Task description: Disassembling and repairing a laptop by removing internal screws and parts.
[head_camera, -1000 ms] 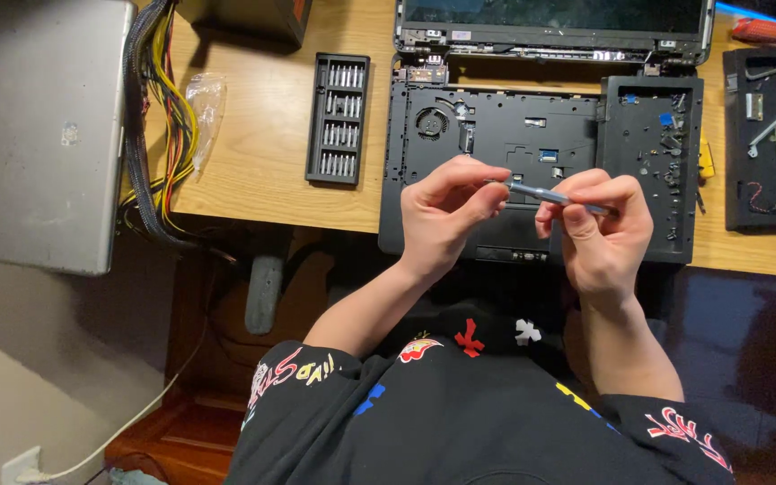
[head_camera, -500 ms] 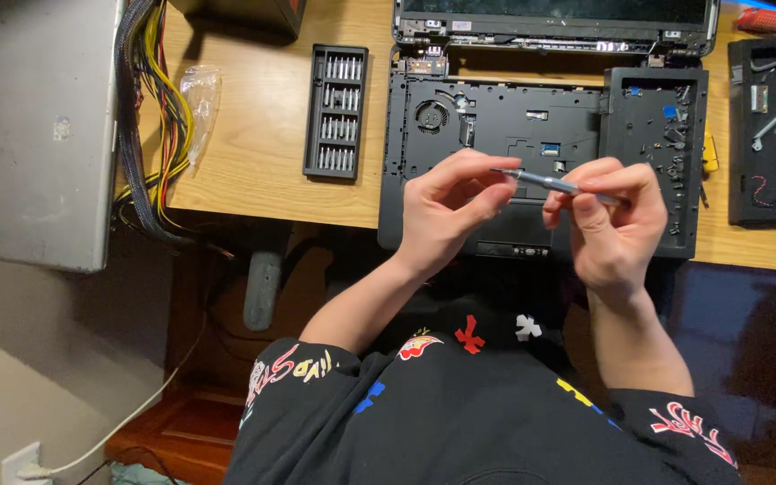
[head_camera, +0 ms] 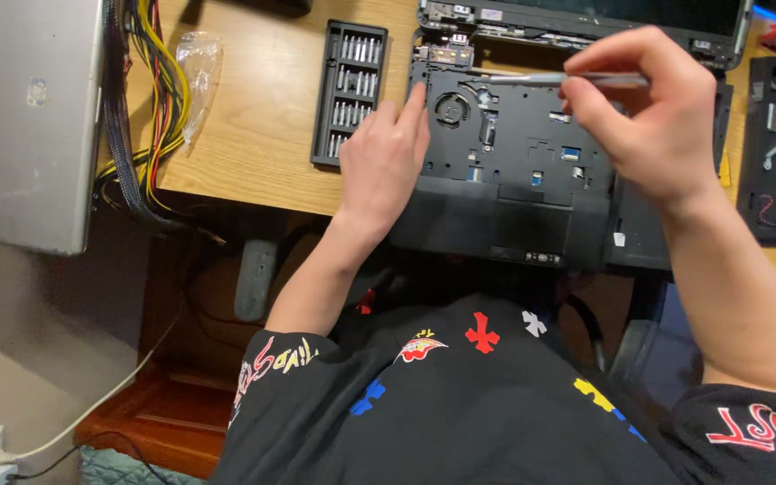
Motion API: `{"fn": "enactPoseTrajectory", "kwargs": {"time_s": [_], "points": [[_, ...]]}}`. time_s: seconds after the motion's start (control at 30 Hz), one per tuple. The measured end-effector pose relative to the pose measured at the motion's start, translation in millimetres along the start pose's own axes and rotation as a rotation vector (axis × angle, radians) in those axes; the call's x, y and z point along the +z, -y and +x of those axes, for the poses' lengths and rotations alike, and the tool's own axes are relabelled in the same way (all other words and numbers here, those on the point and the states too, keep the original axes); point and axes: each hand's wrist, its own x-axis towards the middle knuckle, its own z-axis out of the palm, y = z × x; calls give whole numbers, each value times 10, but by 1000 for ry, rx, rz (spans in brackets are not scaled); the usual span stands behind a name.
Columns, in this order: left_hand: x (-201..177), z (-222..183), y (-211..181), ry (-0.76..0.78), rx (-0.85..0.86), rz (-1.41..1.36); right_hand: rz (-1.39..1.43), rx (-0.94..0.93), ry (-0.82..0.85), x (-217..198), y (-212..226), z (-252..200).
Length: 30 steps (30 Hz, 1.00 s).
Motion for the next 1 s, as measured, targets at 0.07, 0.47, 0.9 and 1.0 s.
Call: {"fn": "enactPoseTrajectory", "kwargs": {"time_s": [0.07,0.47,0.9,1.0], "points": [[106,-25,47,13,-40,100,-98,-21,70,53,5,173],[176,-78,5,12,-44,206,-540,-237,326,381,-60,747],[159,-85,6,64,-17,231,-572,-315,412,458,-162,829],[160,-88,-3,54,-31,218,-650,-399,411,508,-97,883]]}}
